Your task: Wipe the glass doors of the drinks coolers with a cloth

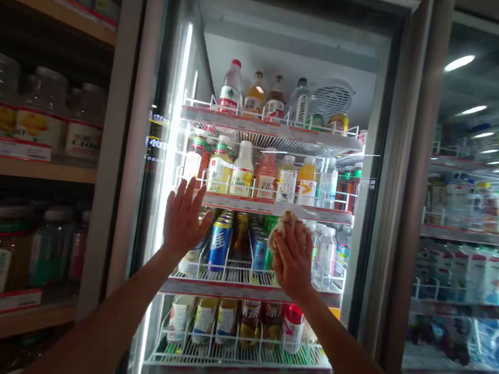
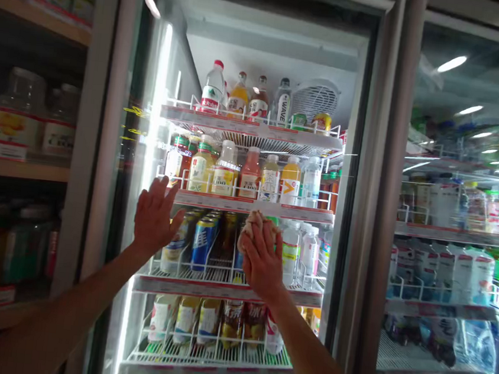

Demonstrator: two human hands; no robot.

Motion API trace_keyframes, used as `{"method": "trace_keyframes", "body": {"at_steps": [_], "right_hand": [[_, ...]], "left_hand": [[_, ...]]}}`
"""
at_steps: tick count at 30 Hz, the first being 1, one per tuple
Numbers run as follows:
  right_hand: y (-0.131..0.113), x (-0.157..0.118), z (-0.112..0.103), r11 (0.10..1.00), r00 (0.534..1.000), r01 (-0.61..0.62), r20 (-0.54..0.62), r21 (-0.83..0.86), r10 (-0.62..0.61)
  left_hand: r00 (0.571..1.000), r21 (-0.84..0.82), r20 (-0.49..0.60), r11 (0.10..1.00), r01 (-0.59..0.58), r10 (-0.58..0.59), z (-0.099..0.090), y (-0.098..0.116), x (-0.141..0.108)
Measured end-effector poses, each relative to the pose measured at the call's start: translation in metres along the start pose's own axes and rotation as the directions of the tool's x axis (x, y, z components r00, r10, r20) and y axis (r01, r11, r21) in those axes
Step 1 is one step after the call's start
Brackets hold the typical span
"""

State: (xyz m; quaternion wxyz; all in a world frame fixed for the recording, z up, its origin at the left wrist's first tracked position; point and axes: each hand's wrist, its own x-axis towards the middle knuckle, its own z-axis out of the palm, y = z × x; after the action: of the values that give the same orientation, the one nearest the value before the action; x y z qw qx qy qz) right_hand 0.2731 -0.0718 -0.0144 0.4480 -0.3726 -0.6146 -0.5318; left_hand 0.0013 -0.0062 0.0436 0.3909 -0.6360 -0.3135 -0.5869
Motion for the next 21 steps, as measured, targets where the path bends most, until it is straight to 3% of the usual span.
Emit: {"method": "trace_keyframes", "body": {"at_steps": [3, 5, 8, 9, 11, 14, 16, 18, 21], "right_hand": [[0.017, -0.007, -0.006, 0.999, 1.000, 0.025, -0.003, -0.031, -0.025], [0.053, -0.011, -0.013, 0.987, 0.987, -0.111, -0.125, -0.114, 0.097], [0.088, -0.012, -0.019, 0.929, 0.918, -0.326, -0.296, -0.178, 0.265], [0.085, -0.013, -0.019, 0.922, 0.908, -0.346, -0.310, -0.177, 0.281], [0.058, -0.016, -0.015, 0.946, 0.935, -0.290, -0.252, -0.145, 0.249], [0.003, -0.026, -0.009, 0.999, 0.999, -0.034, 0.017, -0.010, 0.034], [-0.012, -0.033, -0.009, 0.995, 0.987, 0.085, 0.131, 0.061, -0.092], [0.003, -0.038, -0.014, 0.997, 0.993, 0.067, 0.092, 0.026, -0.069], [0.051, -0.037, -0.019, 0.974, 0.972, -0.196, -0.155, -0.118, 0.177]], "left_hand": [[1.000, -0.004, -0.014, 1.000, -0.012, 0.011, 0.000, 0.000, 0.000], [1.000, 0.004, -0.021, 1.000, -0.015, 0.015, 0.001, 0.000, -0.001], [1.000, 0.026, -0.015, 1.000, -0.007, 0.008, 0.002, 0.000, -0.002], [1.000, 0.022, -0.014, 1.000, -0.006, 0.006, 0.002, 0.000, -0.001], [1.000, -0.001, -0.009, 1.000, -0.003, 0.003, 0.001, -0.001, 0.000], [1.000, -0.022, -0.005, 1.000, -0.008, 0.008, 0.000, -0.001, 0.002], [1.000, -0.024, 0.001, 1.000, -0.008, 0.008, 0.000, 0.000, 0.000], [1.000, -0.022, -0.001, 1.000, -0.001, 0.001, 0.000, 0.002, -0.007], [0.999, 0.006, -0.030, 1.000, 0.022, -0.021, 0.002, 0.007, -0.024]]}}
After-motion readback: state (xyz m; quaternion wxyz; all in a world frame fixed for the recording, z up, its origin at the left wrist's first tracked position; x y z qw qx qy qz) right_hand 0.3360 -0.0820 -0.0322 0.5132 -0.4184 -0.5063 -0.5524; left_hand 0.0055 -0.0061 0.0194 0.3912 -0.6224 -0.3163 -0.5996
